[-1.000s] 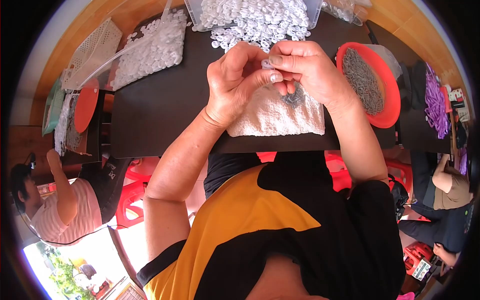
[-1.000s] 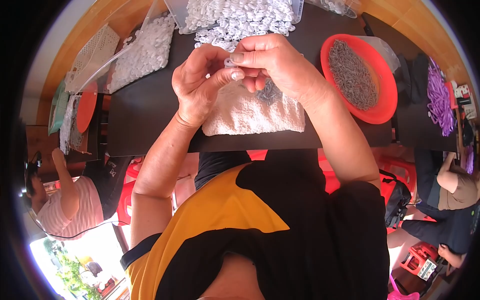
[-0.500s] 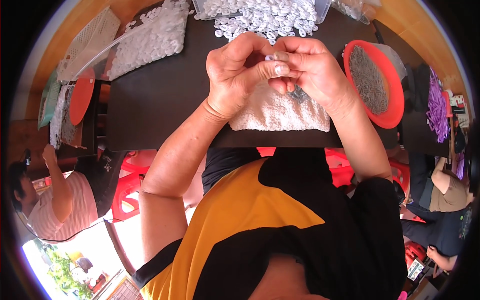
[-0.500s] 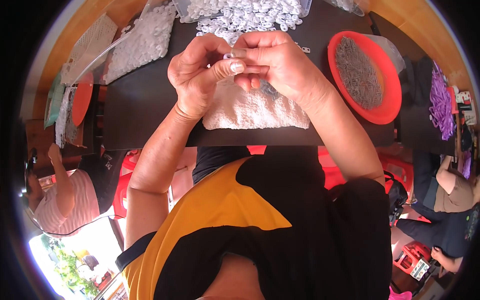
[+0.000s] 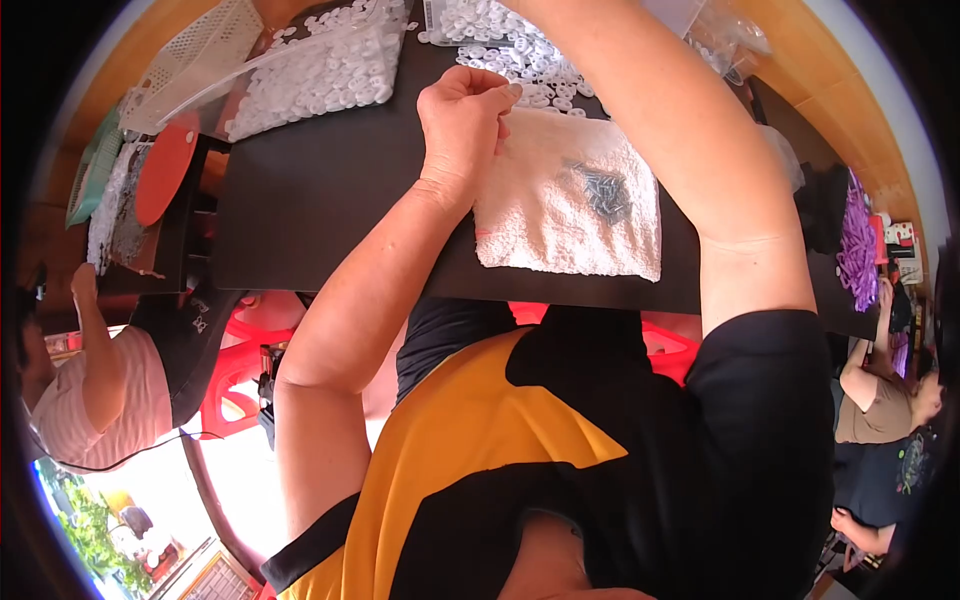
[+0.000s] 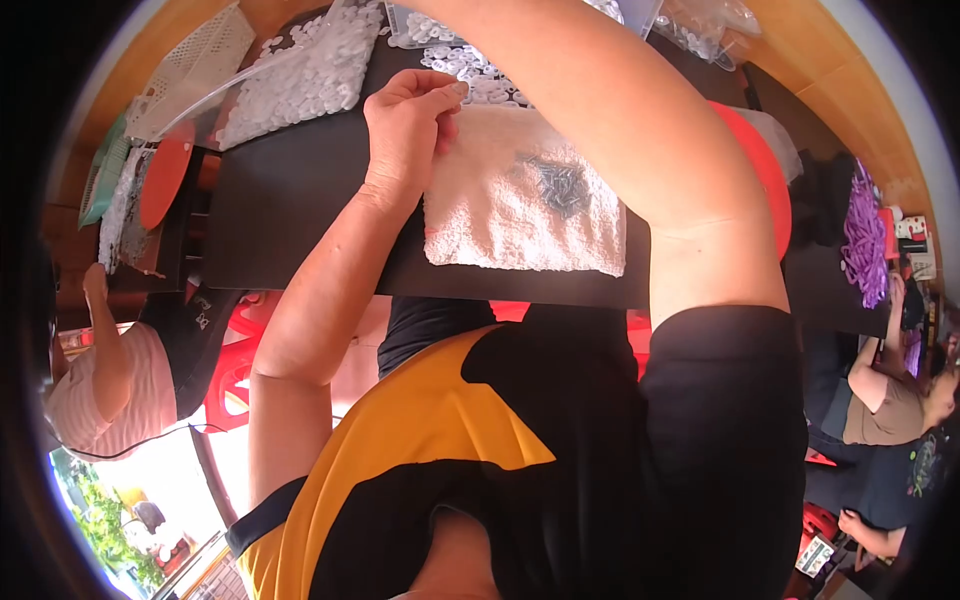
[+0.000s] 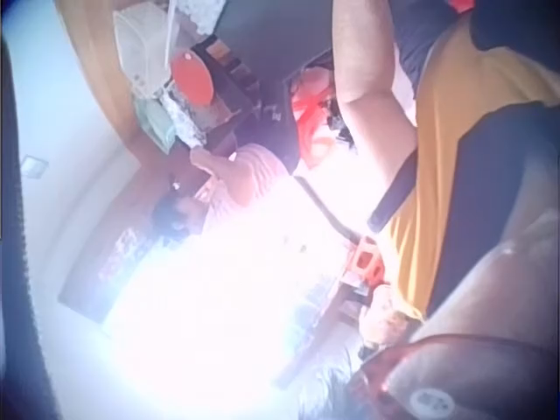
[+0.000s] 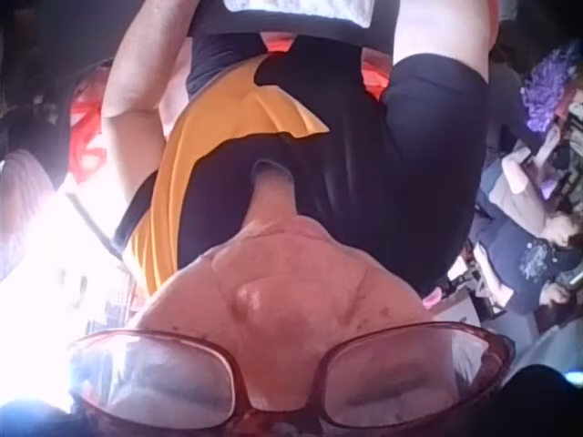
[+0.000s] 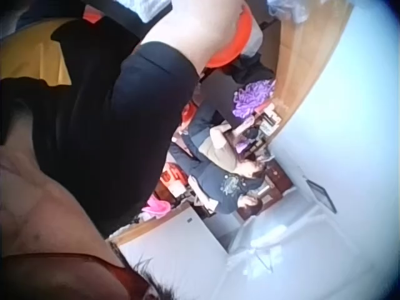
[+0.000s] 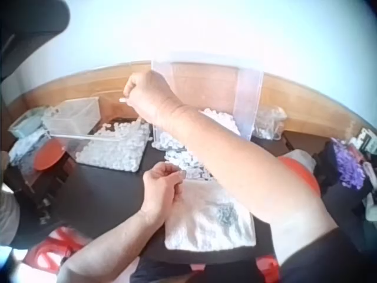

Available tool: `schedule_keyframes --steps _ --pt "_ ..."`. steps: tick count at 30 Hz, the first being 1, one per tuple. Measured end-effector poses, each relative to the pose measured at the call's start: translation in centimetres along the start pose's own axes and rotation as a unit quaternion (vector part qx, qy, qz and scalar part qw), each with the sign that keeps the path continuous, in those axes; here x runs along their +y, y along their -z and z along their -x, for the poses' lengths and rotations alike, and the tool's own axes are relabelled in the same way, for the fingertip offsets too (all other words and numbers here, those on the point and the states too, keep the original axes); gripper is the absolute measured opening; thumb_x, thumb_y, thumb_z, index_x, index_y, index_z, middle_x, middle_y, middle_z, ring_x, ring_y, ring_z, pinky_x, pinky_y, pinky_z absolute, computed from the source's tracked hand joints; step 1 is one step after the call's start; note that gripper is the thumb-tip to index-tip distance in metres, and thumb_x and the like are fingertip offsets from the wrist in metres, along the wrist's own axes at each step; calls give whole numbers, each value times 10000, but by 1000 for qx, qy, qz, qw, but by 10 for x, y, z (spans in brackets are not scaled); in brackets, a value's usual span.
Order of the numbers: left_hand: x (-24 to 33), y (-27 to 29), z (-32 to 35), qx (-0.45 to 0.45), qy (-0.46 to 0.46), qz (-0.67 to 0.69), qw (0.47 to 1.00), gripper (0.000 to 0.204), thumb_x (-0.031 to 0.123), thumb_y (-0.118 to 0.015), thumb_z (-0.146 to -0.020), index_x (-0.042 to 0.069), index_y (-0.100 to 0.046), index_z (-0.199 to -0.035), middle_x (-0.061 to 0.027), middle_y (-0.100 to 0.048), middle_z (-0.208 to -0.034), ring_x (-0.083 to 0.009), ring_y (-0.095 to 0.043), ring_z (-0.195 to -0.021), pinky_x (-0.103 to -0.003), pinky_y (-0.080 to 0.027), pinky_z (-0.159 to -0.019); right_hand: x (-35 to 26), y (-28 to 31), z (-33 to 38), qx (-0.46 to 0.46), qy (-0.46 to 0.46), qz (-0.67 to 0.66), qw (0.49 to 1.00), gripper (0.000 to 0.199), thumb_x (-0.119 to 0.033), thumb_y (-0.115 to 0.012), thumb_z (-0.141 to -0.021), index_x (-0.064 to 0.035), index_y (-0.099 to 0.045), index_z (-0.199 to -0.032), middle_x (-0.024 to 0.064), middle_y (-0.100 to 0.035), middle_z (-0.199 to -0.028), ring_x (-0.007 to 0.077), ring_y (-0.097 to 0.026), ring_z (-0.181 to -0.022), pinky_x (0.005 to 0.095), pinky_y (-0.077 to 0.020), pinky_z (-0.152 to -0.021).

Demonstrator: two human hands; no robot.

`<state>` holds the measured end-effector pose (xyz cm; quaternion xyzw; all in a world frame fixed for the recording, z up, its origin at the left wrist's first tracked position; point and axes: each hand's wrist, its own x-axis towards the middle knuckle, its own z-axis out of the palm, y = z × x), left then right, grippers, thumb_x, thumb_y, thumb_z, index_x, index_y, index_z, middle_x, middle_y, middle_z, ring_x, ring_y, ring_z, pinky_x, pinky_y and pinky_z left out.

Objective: Manually assembling small white plastic components by inserting metal pins or smaller parts into them.

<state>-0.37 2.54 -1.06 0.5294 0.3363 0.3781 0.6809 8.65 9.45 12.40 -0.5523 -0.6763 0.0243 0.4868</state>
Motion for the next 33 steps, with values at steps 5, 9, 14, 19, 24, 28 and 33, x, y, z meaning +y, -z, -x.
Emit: schedule_keyframes --steps 5,9,14,19,24,28,33 --pt "8 12 6 21 -4 -23 1000 123 59 -692 -806 -26 -628 -868 -33 -583 -680 -86 -494 -491 -241 -368 -414 47 33 72 -88 41 204 974 173 -167 -661 -823 -19 -624 -741 65 -609 -641 147 -593 -588 300 -448 -542" --pt "11 3 7 9 -20 -25 999 114 51 -688 -799 -25 -632 -863 -33 -587 -684 -84 -502 -507 -242 -374 -419 86 69 138 -203 -141 288 925 127 -176 -683 -773 -115 -693 -883 89 -671 -764 245 -653 -741 359 -484 -674" --pt "9 6 6 -5 -2 -31 999 106 49 -681 -800 -22 -635 -865 -38 -591 -687 -86 -505 -508 -242 -374 -419 93 55 146 -261 -137 279 914 177 -108 -662 -740 -141 -703 -909 78 -687 -791 251 -664 -787 384 -500 -685" --pt "7 4 5 -11 6 -33 999 102 39 -673 -800 -20 -641 -876 -40 -593 -686 -96 -509 -502 -244 -377 -425 102 56 149 -274 -108 310 904 115 -131 -689 -767 -131 -693 -882 69 -680 -805 244 -660 -767 368 -501 -682" --pt "9 6 6 -35 9 -25 999 142 115 -648 -852 -20 -644 -898 -53 -603 -713 -110 -525 -528 -258 -398 -450 91 61 163 -194 -112 214 951 136 -85 -684 -790 -95 -699 -925 49 -685 -864 174 -657 -763 302 -504 -701" --pt "15 11 -1 -167 72 62 981 234 192 -565 -946 -34 -620 -970 -81 -625 -799 -134 -560 -607 -279 -423 -476 63 70 171 -103 -177 -169 964 116 -14 -684 -802 4 -705 -915 25 -682 -828 87 -623 -803 241 -502 -757" --pt "5 17 -11 -263 115 100 953 239 198 -564 -964 -36 -603 -986 -103 -631 -830 -149 -572 -635 -261 -430 -484 59 68 178 -70 -152 -200 965 83 -9 -686 -803 14 -687 -883 23 -670 -803 86 -614 -779 241 -498 -732"
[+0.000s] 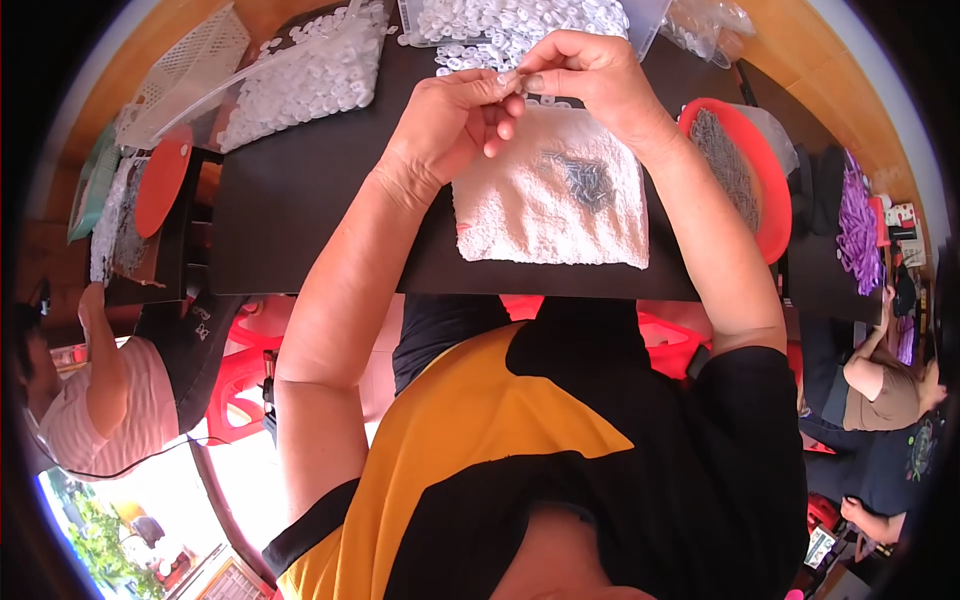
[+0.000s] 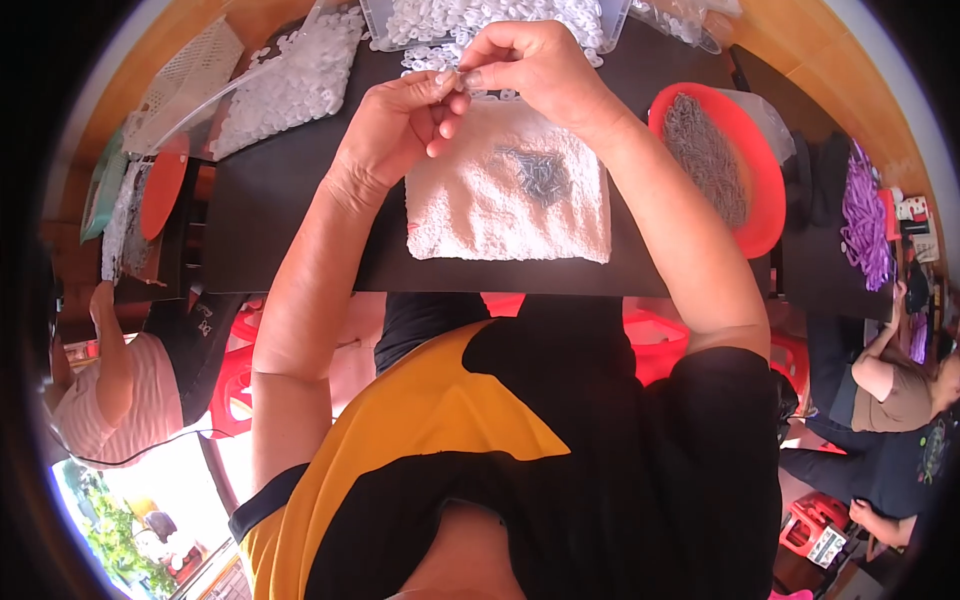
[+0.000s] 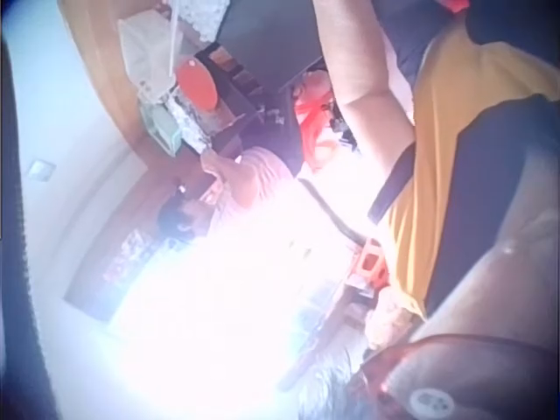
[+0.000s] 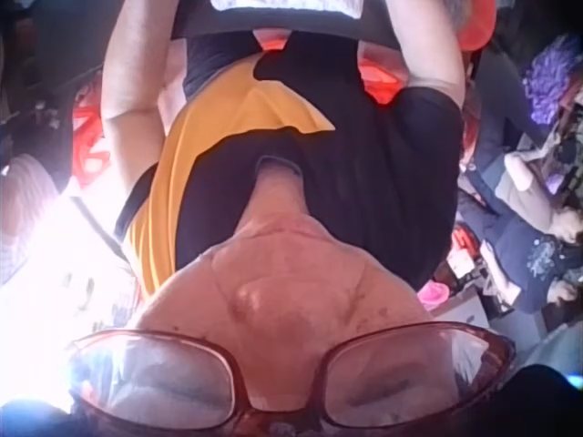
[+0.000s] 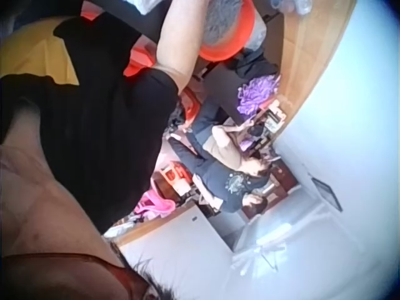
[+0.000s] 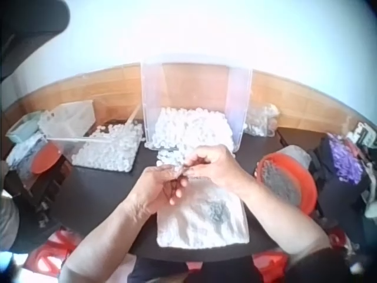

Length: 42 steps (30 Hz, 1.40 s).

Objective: Manually assembling small white plastic components by inserting metal pins or smaller parts into them.

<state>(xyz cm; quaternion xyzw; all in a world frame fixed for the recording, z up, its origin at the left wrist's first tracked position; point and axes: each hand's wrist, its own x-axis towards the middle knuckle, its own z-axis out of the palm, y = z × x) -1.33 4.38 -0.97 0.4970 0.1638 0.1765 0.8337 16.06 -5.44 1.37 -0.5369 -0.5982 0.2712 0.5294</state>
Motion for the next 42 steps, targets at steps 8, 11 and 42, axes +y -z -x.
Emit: schedule_keyframes --steps 8,11,42 --pt "-3 -9 4 140 -51 -176 973 95 60 -700 -820 -23 -660 -843 -73 -637 -719 -114 -542 -519 -245 -404 -449 -11 3 27 -4 -44 243 969 91 -88 -672 -770 -58 -684 -855 65 -664 -765 181 -635 -706 320 -490 -685" --pt "-1 -10 5 146 -55 -231 960 101 67 -714 -807 -19 -667 -830 -74 -643 -714 -108 -545 -517 -241 -399 -442 -18 -3 35 -51 -1 325 944 70 -127 -652 -766 -82 -674 -814 90 -650 -762 276 -640 -743 389 -493 -689" --pt "-6 -33 17 27 -95 -293 951 105 30 -679 -832 -3 -698 -930 17 -614 -720 -26 -480 -562 -184 -362 -477 -14 3 58 5 -58 -53 997 132 57 -609 -806 10 -618 -929 -6 -595 -803 58 -569 -771 220 -483 -688"
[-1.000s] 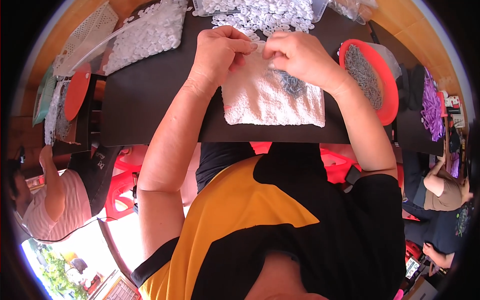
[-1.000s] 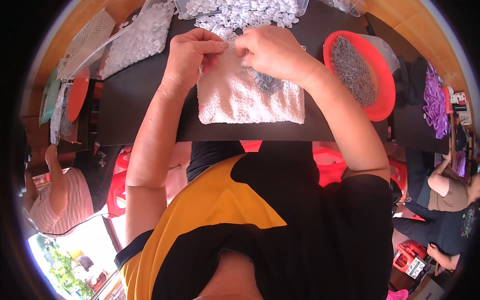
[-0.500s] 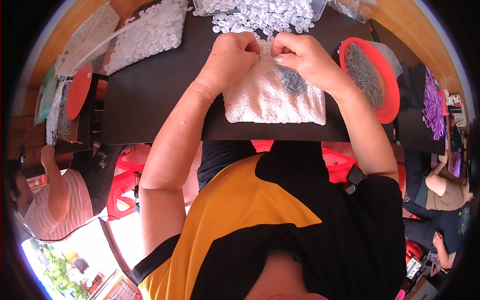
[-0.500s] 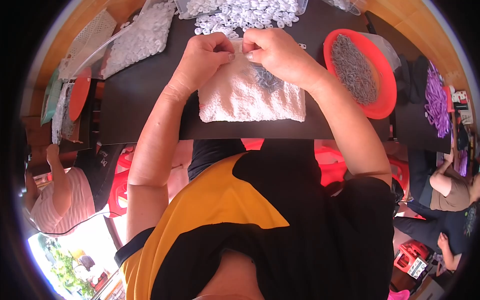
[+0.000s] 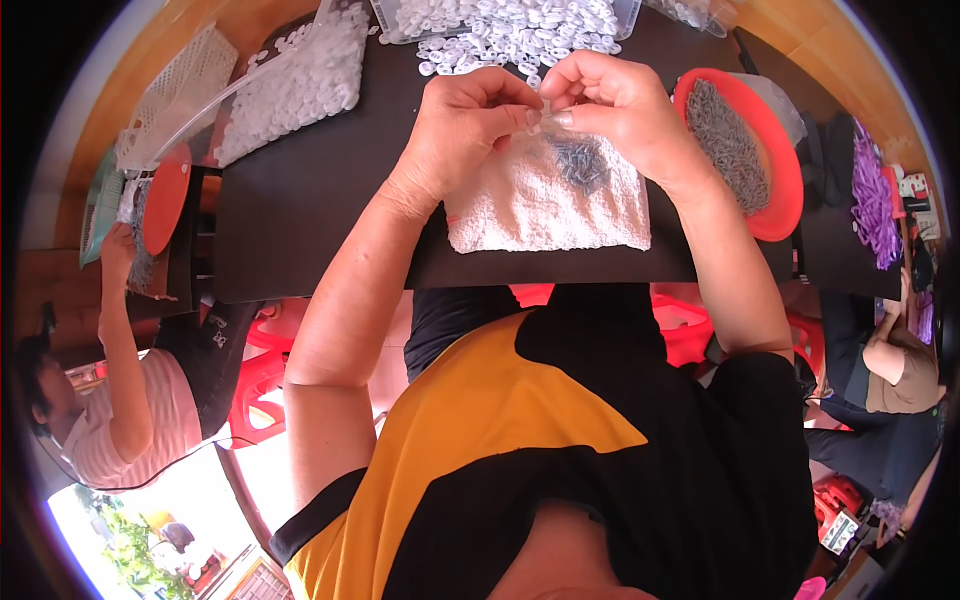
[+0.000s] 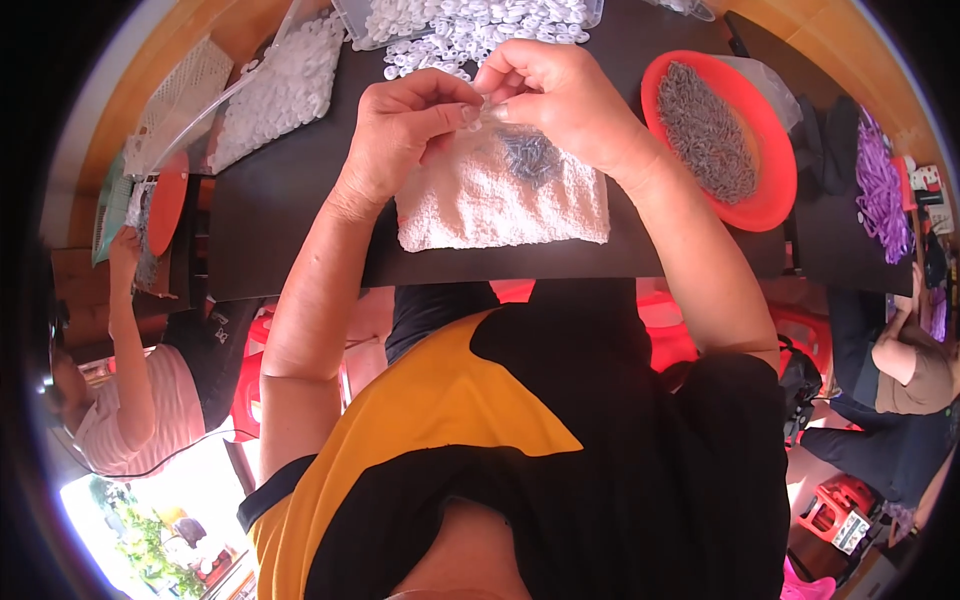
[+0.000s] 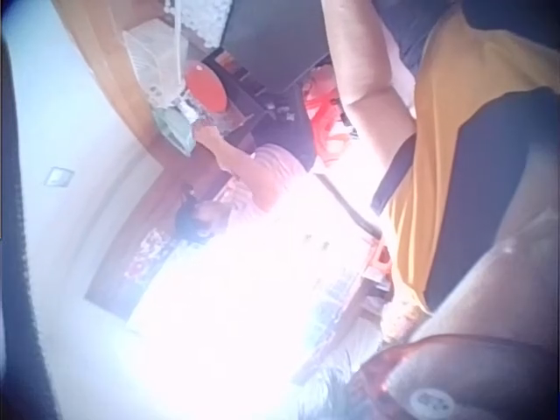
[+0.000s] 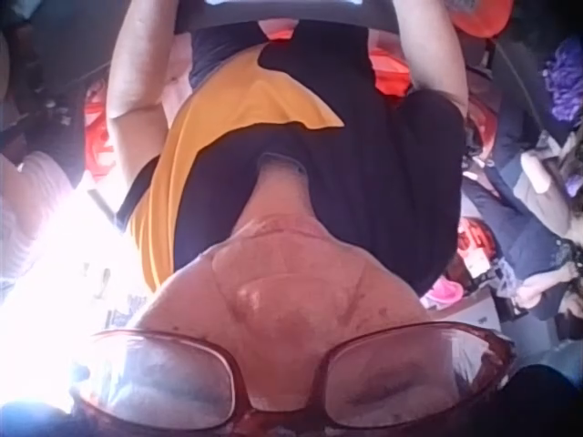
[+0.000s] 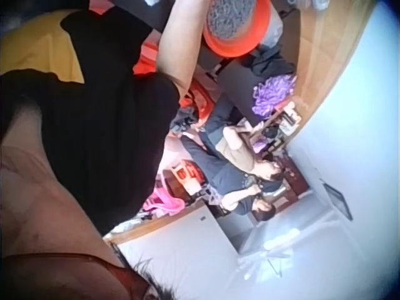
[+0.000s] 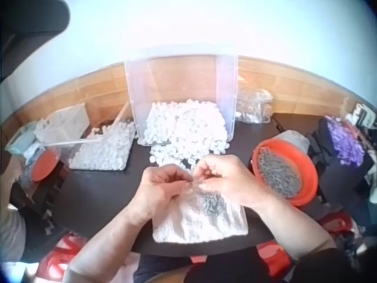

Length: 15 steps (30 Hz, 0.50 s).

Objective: Manually assembling small white plastic components by inserting metal pins or smaller parts into them.

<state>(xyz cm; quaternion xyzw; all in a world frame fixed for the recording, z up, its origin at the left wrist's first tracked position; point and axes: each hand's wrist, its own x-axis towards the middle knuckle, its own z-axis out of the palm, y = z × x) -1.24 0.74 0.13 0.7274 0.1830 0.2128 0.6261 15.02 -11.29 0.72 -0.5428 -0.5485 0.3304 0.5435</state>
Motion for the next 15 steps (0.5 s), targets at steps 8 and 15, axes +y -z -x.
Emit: schedule_keyframes --steps 8,15 --pt "1 -4 3 -10 -8 -24 1000 92 43 -679 -832 4 -683 -915 -5 -629 -736 -54 -509 -602 -220 -441 -554 -1 -5 3 40 56 67 995 166 75 -598 -778 6 -612 -929 -5 -587 -766 50 -550 -735 212 -464 -667" --pt "0 -7 3 -9 -7 -19 1000 90 44 -656 -860 1 -682 -935 16 -599 -700 -24 -480 -560 -183 -358 -458 0 -8 3 46 64 56 995 164 83 -597 -777 7 -609 -921 -2 -593 -774 56 -557 -740 217 -471 -676"
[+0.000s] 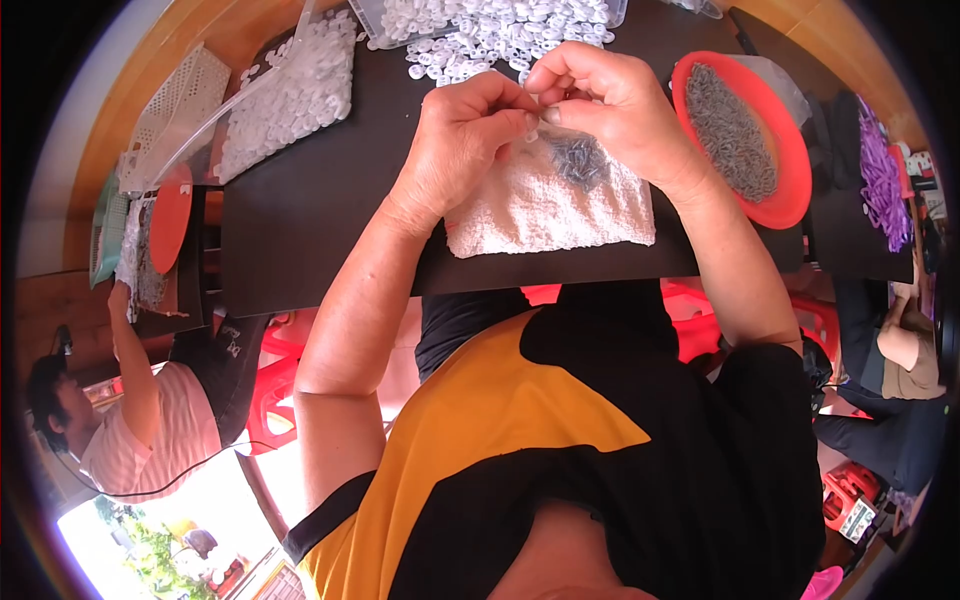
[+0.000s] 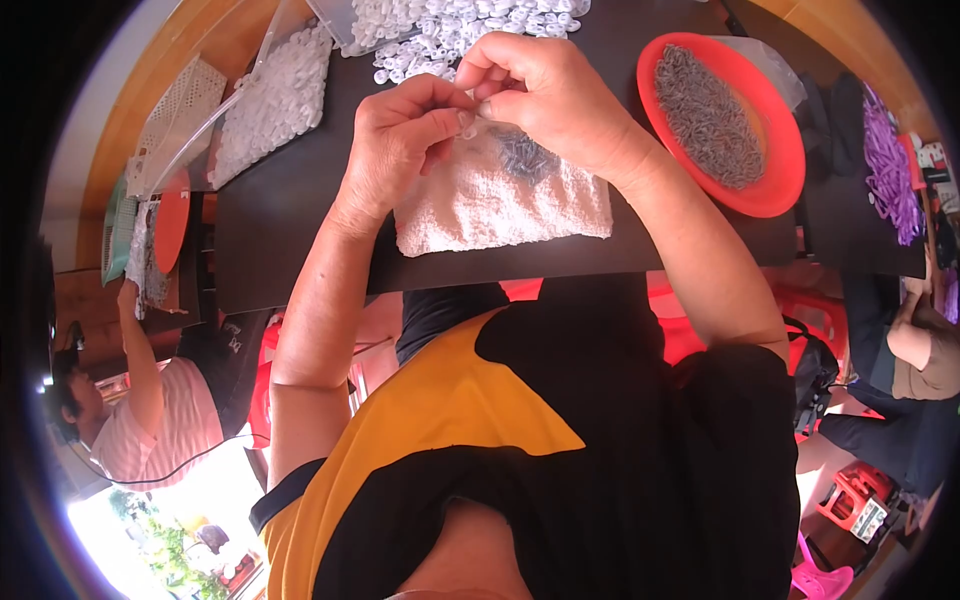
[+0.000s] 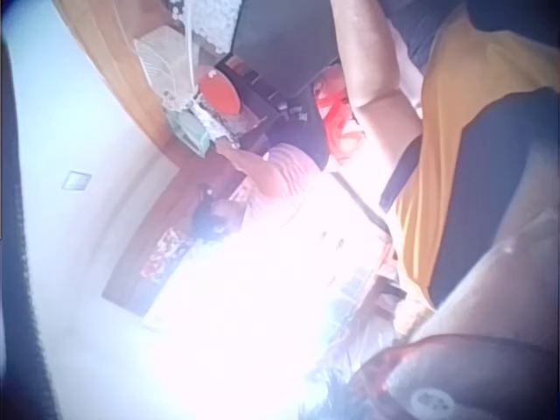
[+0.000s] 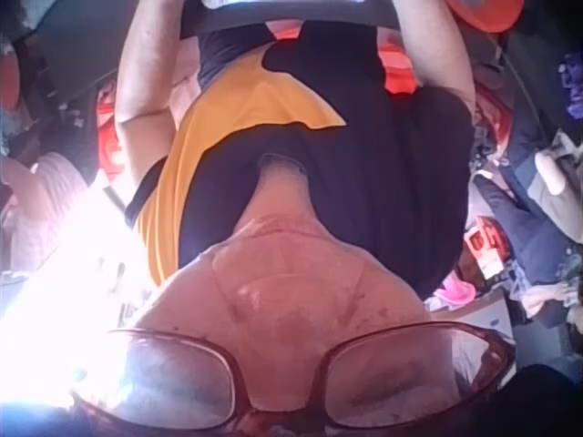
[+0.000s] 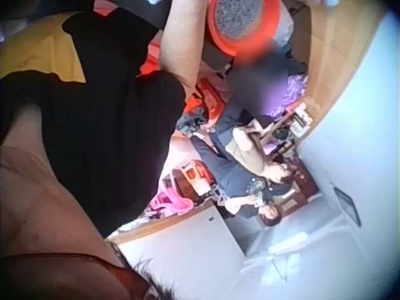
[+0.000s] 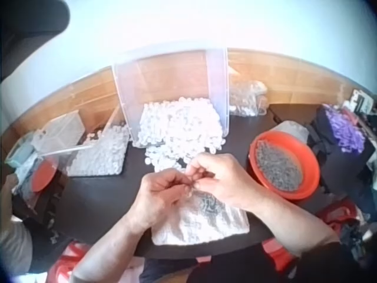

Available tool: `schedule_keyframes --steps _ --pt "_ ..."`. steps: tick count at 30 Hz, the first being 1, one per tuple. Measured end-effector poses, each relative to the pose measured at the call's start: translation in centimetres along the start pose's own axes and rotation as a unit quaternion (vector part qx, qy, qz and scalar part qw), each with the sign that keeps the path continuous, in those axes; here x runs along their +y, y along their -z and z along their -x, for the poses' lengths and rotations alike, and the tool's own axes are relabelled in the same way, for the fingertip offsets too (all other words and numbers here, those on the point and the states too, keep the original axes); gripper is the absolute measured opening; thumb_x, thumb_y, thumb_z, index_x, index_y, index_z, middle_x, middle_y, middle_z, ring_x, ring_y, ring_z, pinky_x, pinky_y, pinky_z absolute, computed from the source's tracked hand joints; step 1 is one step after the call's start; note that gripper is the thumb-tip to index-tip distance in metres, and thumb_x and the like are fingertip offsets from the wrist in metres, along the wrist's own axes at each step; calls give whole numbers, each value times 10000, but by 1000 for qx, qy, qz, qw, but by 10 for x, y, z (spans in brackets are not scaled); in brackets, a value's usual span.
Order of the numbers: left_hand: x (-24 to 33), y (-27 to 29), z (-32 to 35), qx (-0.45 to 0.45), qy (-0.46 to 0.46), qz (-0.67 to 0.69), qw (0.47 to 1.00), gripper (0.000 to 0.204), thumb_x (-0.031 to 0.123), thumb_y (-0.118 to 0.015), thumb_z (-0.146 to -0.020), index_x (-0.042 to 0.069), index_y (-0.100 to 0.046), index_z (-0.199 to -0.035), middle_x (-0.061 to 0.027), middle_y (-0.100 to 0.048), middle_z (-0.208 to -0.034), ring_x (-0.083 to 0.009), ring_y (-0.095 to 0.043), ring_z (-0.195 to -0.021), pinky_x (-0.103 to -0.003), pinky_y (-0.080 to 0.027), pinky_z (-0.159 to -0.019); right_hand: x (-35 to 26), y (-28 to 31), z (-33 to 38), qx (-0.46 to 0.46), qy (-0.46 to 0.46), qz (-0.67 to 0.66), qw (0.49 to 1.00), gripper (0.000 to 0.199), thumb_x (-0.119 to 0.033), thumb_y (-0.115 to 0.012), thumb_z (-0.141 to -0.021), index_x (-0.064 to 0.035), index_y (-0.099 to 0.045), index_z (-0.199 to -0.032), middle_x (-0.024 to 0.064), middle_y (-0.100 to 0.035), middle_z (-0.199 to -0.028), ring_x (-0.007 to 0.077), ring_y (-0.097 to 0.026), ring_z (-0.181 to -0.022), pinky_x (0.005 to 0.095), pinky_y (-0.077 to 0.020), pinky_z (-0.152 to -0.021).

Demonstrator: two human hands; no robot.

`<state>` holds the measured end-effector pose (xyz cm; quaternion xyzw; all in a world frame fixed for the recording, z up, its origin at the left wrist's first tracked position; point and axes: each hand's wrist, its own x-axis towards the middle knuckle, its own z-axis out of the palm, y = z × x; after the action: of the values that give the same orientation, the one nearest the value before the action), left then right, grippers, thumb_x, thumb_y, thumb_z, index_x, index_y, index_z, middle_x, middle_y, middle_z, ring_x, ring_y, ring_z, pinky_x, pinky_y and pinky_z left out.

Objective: Manually assembling small white plastic components by inserting metal pins or smaller parts into them.

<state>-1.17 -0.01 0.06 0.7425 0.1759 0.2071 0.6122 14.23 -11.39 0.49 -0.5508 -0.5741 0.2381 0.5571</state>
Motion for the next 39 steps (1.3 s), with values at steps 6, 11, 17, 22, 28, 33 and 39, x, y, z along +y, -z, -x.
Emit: schedule_keyframes --steps 6,11,17,22,28,33,39 --pt "0 -1 1 3 2 11 1000 82 57 -632 -861 -1 -668 -907 18 -583 -682 -27 -484 -557 -191 -351 -445 -1 2 0 -16 -16 -32 999 168 87 -600 -774 3 -614 -919 1 -605 -795 65 -575 -769 225 -485 -704" --pt "5 -4 1 9 30 47 998 64 45 -630 -826 -2 -659 -859 -2 -579 -667 -54 -479 -547 -215 -383 -487 -3 3 1 -17 -22 -30 999 171 86 -599 -776 6 -621 -926 3 -619 -812 73 -585 -782 228 -491 -725" --pt "2 1 -1 21 71 111 991 105 72 -624 -830 -18 -647 -879 -40 -602 -697 -82 -503 -508 -216 -348 -414 -2 8 0 26 44 103 993 147 67 -602 -790 20 -620 -928 31 -640 -801 83 -602 -761 236 -500 -710" --pt "3 -2 -1 25 82 167 982 91 71 -620 -829 -14 -649 -848 -28 -567 -625 -70 -470 -473 -218 -337 -406 1 5 0 13 79 102 992 137 54 -607 -789 15 -621 -919 64 -645 -792 114 -611 -710 254 -495 -667" --pt "0 -2 -2 25 85 185 979 86 69 -620 -830 -11 -646 -849 -25 -574 -640 -68 -472 -472 -218 -330 -398 6 4 0 8 74 139 987 113 22 -627 -790 5 -621 -902 84 -644 -746 132 -615 -674 272 -487 -637" --pt "1 -7 0 46 43 87 994 75 70 -612 -843 3 -643 -857 -5 -569 -667 -60 -482 -506 -212 -343 -415 7 3 0 -2 8 65 998 112 5 -627 -780 10 -617 -892 89 -654 -744 137 -612 -664 280 -486 -635" --pt "-2 -8 0 68 33 63 995 87 94 -612 -855 16 -648 -869 23 -559 -662 -38 -476 -541 -191 -358 -468 7 7 0 -20 22 168 985 125 -18 -614 -790 -15 -631 -914 111 -674 -789 226 -659 -711 318 -499 -655"
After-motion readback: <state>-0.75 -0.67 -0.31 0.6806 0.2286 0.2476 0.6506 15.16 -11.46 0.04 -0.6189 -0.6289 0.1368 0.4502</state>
